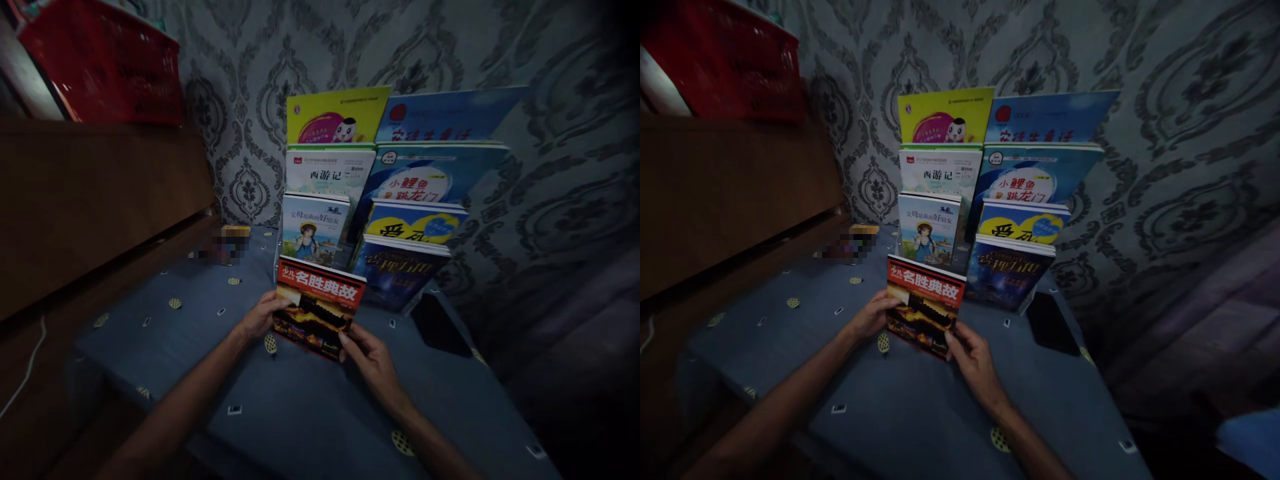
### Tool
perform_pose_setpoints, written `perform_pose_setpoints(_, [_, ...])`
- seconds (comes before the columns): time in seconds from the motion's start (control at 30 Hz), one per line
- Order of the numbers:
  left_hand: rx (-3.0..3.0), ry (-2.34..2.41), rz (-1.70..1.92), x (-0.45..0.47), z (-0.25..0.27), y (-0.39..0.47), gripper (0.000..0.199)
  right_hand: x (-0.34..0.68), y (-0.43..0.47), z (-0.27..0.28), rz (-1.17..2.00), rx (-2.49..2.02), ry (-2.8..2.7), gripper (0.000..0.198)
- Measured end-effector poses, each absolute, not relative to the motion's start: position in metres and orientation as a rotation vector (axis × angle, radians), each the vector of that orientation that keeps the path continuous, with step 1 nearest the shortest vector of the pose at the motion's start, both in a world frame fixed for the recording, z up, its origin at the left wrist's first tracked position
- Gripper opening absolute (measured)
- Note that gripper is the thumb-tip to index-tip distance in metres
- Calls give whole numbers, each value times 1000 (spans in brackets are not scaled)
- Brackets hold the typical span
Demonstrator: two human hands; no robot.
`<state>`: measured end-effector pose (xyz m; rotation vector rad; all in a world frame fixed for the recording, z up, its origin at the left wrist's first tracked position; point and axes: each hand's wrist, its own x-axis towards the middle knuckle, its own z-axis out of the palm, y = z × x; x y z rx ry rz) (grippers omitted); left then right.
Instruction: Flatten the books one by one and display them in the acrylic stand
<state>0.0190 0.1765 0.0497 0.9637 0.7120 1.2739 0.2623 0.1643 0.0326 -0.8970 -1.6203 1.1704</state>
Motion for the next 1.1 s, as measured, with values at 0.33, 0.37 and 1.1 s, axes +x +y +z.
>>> perform_pose_setpoints(0.33, [878,660,1387,26,43,181,58,264,160,34,1175,-932,-1593,47])
perform_pose_setpoints(0.37, [863,644,1402,27,43,182,59,264,159,35,1155,-944,-1599,48])
perform_pose_setpoints(1.1, [683,681,1527,35,42,181,55,256,149,46,939,-831,-1706,38])
